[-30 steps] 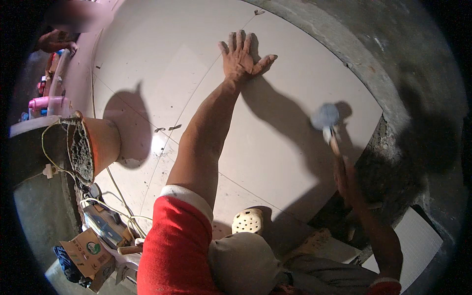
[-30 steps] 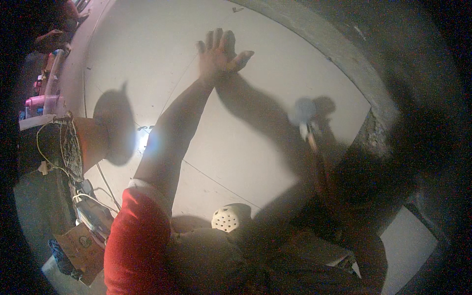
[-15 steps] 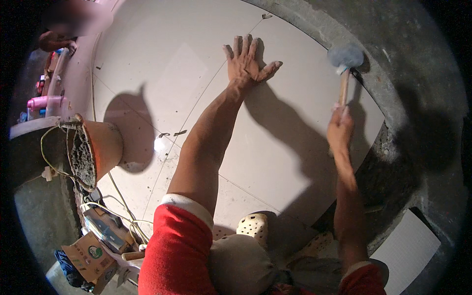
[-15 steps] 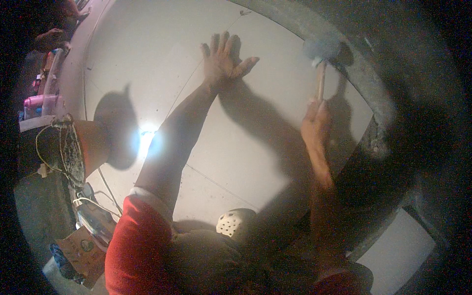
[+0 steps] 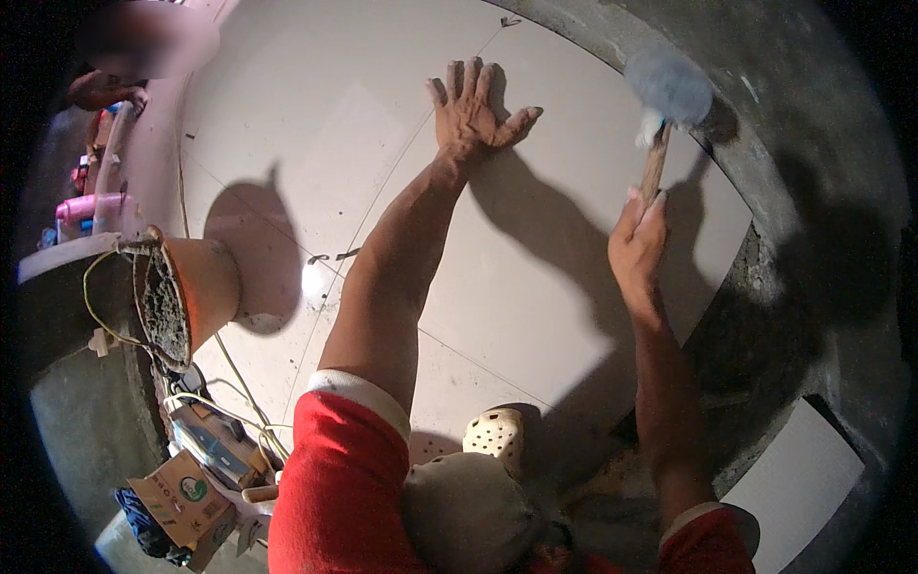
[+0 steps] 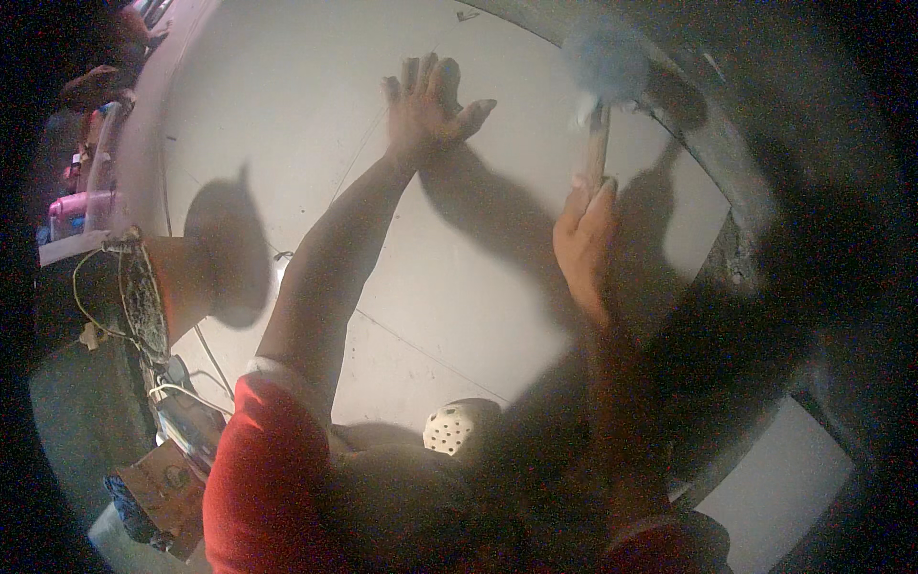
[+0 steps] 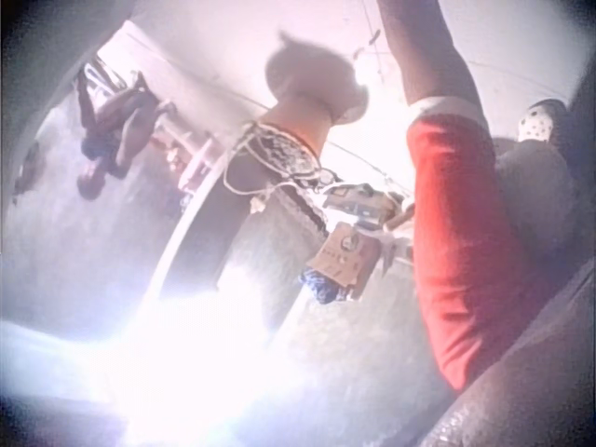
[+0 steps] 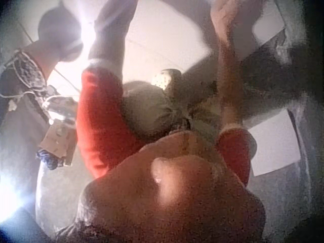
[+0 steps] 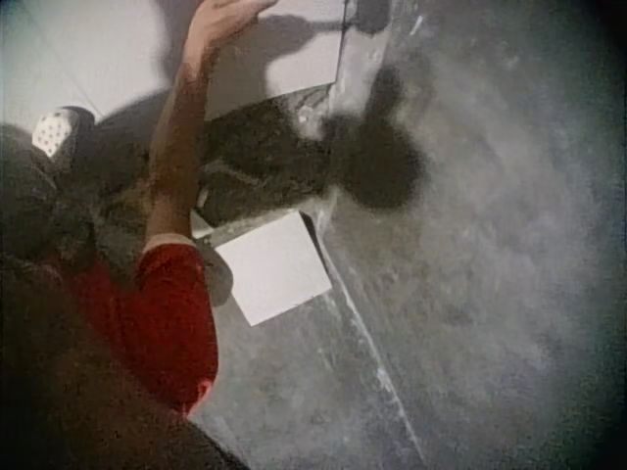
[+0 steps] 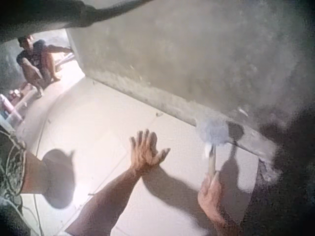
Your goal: The person spreads cement on the floor using a trowel, places a large white tile, and taps it with a rubber mallet to level it. They then insert tile spacers between tiles to maintain even gaps.
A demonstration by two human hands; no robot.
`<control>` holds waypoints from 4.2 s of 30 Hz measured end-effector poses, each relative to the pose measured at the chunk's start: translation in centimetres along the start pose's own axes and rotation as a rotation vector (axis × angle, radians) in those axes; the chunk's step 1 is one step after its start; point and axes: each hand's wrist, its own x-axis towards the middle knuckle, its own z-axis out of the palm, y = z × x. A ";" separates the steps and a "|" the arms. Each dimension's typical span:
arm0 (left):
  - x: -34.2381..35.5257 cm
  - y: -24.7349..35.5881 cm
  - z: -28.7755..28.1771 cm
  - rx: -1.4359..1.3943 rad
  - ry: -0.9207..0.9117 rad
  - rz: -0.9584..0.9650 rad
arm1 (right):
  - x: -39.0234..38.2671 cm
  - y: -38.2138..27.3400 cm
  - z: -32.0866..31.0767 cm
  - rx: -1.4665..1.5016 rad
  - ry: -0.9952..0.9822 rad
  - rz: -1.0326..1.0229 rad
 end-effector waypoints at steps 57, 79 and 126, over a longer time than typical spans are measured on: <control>-5.6 0.7 -1.7 -0.091 -0.064 -0.207 | -6.6 3.4 -2.6 0.133 0.002 0.044; -17.6 0.8 -5.8 0.006 0.083 -0.402 | -9.6 10.8 -2.3 -0.008 -0.251 0.104; -21.0 12.5 -5.0 0.097 -0.405 0.373 | -13.3 14.5 -10.4 -0.031 -0.129 -0.088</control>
